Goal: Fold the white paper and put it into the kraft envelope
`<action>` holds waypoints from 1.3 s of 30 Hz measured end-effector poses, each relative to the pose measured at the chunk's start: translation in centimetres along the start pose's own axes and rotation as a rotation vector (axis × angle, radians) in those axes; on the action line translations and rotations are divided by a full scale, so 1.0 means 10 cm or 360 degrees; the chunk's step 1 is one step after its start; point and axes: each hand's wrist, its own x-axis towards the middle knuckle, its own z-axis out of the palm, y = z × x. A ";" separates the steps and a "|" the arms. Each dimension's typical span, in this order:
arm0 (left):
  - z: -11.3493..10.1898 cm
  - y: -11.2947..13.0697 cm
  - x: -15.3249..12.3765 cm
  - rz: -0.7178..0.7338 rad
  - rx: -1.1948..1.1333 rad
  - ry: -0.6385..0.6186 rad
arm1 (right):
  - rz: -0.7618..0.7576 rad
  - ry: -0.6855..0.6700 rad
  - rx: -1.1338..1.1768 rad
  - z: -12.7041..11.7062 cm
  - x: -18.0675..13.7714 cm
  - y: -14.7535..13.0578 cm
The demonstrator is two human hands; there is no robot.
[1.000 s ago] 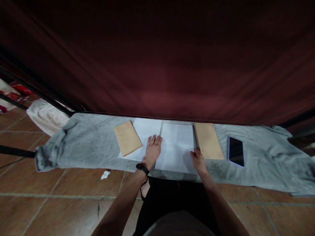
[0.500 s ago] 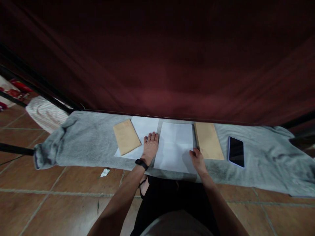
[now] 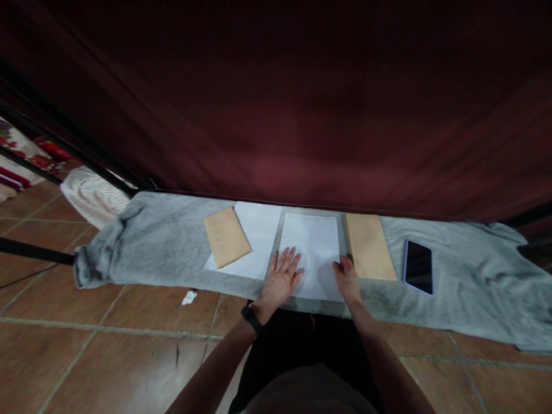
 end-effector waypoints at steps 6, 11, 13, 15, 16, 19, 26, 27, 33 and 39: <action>0.03 0.21 -0.19 0.0224 -0.0038 -0.0136 | 0.0003 0.0056 -0.0038 0.02 -0.01 0.03; 0.04 0.20 -0.19 0.0223 -0.0015 -0.0162 | -0.0298 0.0107 -0.0206 0.00 -0.13 -0.01; 0.05 0.21 -0.19 0.0213 -0.0014 -0.0161 | -0.0411 0.0139 -0.0319 -0.02 -0.19 -0.03; 0.06 0.22 -0.18 0.0208 -0.0019 -0.0161 | -0.0486 0.0146 -0.0395 -0.03 -0.25 -0.04; 0.07 0.22 -0.18 0.0209 -0.0024 -0.0162 | -0.0528 0.0138 -0.0420 -0.03 -0.27 -0.05; 0.07 0.21 -0.17 0.0216 -0.0037 -0.0169 | -0.0635 0.0113 -0.0481 -0.03 -0.31 -0.05; 0.05 0.18 -0.15 0.0240 -0.0022 -0.0149 | -0.0606 0.0092 -0.0322 -0.02 -0.31 0.02; 0.05 0.18 -0.15 0.0242 -0.0018 -0.0141 | -0.0581 0.0103 -0.0291 -0.03 -0.30 0.04; 0.01 0.16 -0.16 0.0304 -0.0019 -0.0175 | -0.0485 0.0056 -0.0174 -0.05 -0.20 0.07; 0.00 0.16 -0.15 0.0270 -0.0011 -0.0170 | -0.0446 0.0052 -0.0132 -0.03 -0.19 0.07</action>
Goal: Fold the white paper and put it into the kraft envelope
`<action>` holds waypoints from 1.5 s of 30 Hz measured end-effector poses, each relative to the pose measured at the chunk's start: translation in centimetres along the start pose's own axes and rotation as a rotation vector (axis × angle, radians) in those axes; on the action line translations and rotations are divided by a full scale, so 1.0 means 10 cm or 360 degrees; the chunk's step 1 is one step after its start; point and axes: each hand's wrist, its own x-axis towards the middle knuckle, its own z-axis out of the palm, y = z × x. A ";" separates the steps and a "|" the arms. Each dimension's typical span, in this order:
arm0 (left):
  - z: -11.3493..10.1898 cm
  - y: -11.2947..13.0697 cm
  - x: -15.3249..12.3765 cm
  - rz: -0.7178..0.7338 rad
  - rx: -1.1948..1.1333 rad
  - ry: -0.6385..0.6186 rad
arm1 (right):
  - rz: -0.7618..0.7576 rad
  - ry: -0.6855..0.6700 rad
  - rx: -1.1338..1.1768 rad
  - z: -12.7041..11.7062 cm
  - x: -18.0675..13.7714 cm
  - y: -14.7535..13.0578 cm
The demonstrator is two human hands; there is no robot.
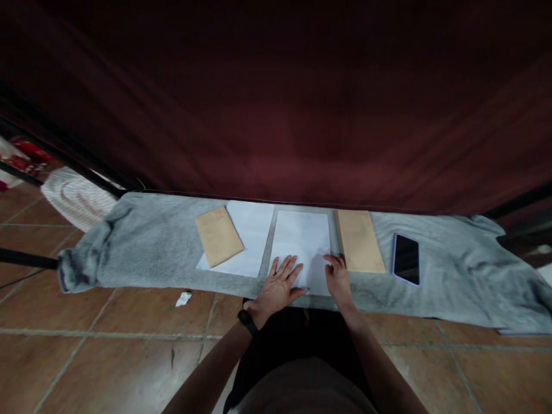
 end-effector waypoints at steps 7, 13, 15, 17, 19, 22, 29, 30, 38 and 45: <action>-0.02 -0.01 0.07 0.0071 -0.0043 -0.0044 | 0.0057 0.0012 -0.0053 0.03 0.07 0.01; -0.03 -0.02 0.09 0.0100 -0.0099 -0.0077 | -0.0086 0.0020 -0.0237 0.04 -0.01 -0.10; -0.03 -0.01 0.09 0.0100 -0.0105 -0.0076 | -0.0155 -0.0013 -0.0328 0.02 -0.07 -0.15; -0.04 -0.01 0.09 0.0100 -0.0101 -0.0083 | -0.0205 -0.0036 -0.0435 0.00 -0.11 -0.19; -0.04 0.00 0.09 0.0105 -0.0093 -0.0085 | -0.0252 -0.0054 -0.0531 -0.01 -0.14 -0.22; -0.03 -0.01 0.09 0.0113 -0.0078 -0.0070 | -0.0355 -0.0146 -0.0552 0.03 -0.20 -0.29; -0.01 -0.03 0.09 0.0163 0.0022 -0.0180 | -0.0550 -0.0428 -0.0448 0.25 -0.41 -0.42; 0.00 -0.03 0.09 0.0164 0.0025 -0.0183 | -0.0564 -0.0445 -0.0487 0.25 -0.43 -0.42; -0.01 -0.04 0.08 0.0167 -0.0005 -0.0145 | -0.0621 -0.0384 -0.0820 0.17 -0.47 -0.34; -0.03 -0.06 0.02 0.0127 -0.0003 -0.0089 | -0.0666 -0.0314 -0.0971 0.10 -0.51 -0.27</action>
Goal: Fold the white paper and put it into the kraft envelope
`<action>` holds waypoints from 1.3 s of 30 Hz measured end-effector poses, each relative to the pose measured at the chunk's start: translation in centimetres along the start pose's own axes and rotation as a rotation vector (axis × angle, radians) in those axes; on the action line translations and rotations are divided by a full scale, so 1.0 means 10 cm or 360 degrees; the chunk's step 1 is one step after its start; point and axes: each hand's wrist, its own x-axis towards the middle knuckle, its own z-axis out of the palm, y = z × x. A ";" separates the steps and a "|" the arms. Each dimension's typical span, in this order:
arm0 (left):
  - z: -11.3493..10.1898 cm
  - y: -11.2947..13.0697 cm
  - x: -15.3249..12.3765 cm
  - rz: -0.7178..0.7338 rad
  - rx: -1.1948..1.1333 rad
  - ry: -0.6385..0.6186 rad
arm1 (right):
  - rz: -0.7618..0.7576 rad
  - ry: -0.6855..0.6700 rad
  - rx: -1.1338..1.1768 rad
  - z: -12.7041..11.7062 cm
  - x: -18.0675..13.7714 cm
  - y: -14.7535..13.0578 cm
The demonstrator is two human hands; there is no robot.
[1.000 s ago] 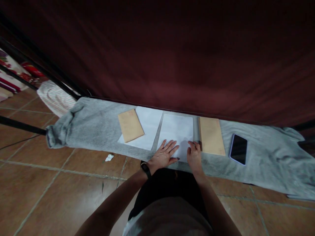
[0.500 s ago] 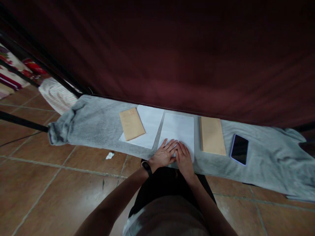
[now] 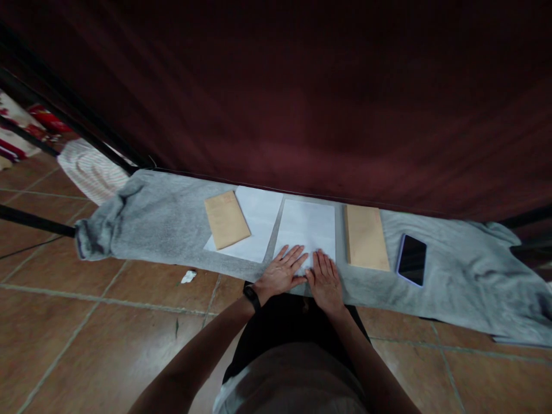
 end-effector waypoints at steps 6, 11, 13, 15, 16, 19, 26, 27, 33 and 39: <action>0.06 -0.08 -0.16 -0.0173 0.0031 0.0114 | 0.0044 0.0069 -0.0092 0.02 -0.08 0.10; 0.15 -0.09 -0.28 -0.0352 0.0063 0.0207 | 0.0080 0.0117 -0.0081 0.02 -0.12 0.16; 0.17 -0.07 -0.32 -0.0402 0.0073 0.0228 | 0.0087 0.0124 -0.0078 0.01 -0.14 0.18; 0.16 -0.06 -0.37 -0.0446 0.0069 0.0240 | 0.0099 0.0132 -0.0084 0.00 -0.17 0.20; 0.15 -0.05 -0.38 -0.0467 0.0067 0.0243 | 0.0106 0.0137 -0.0088 0.00 -0.19 0.22; 0.11 0.02 -0.42 -0.0529 0.0082 0.0267 | 0.0136 0.0151 -0.0085 -0.01 -0.24 0.24; 0.04 0.20 0.00 -0.0488 0.0001 0.0332 | 0.0092 0.0023 0.0095 -0.07 0.04 0.14; 0.05 0.20 0.11 -0.0480 -0.0013 0.0317 | 0.0060 -0.0005 0.0128 -0.08 0.14 0.11; 0.19 0.06 0.55 -0.0464 -0.0015 0.0136 | 0.0027 -0.0074 0.0175 0.03 0.57 0.05; 0.31 -0.04 0.49 -0.0593 0.0014 0.0174 | 0.0068 0.0018 0.0073 0.18 0.52 0.15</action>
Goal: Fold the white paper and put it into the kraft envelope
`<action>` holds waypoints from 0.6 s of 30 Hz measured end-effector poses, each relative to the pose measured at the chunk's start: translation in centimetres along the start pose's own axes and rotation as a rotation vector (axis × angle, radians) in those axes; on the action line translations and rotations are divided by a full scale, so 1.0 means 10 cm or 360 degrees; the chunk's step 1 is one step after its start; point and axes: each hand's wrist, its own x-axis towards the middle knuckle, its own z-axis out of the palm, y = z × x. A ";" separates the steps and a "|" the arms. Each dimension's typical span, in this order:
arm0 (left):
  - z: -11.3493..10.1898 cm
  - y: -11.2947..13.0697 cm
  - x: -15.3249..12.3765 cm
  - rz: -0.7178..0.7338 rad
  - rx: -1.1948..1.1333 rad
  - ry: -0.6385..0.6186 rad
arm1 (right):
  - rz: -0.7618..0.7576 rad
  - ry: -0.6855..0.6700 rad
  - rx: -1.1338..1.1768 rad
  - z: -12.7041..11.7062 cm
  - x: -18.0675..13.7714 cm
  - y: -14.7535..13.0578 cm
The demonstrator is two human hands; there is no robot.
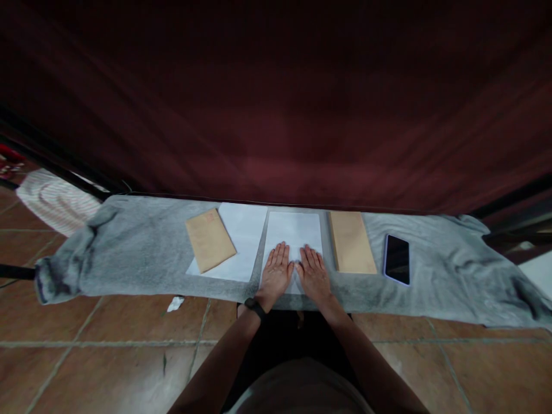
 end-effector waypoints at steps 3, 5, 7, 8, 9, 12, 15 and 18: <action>0.01 -0.05 -0.04 -0.0074 -0.0008 0.0070 | 0.0076 0.0052 -0.0045 0.03 -0.03 0.02; 0.02 -0.08 -0.06 -0.0116 -0.0004 0.0116 | 0.0123 0.0077 -0.0065 0.04 -0.03 0.03; 0.02 -0.11 -0.09 -0.0165 0.0012 0.0158 | 0.0168 0.0107 -0.0078 0.05 -0.04 0.03; 0.01 -0.12 -0.10 -0.0189 0.0021 0.0177 | 0.0189 0.0128 -0.0078 0.05 -0.05 0.04; 0.01 -0.13 -0.12 -0.0212 0.0030 0.0191 | 0.0205 0.0150 -0.0074 0.05 -0.05 0.04; -0.01 -0.13 -0.13 -0.0279 0.0055 0.0215 | 0.0226 0.0204 -0.0057 0.05 -0.07 0.04; -0.02 -0.10 -0.07 -0.0298 0.0051 0.0224 | 0.0226 0.0196 -0.0065 0.04 -0.07 0.03; 0.01 -0.01 0.12 -0.0163 -0.0009 0.0204 | 0.0240 0.0165 -0.0083 0.05 -0.06 0.03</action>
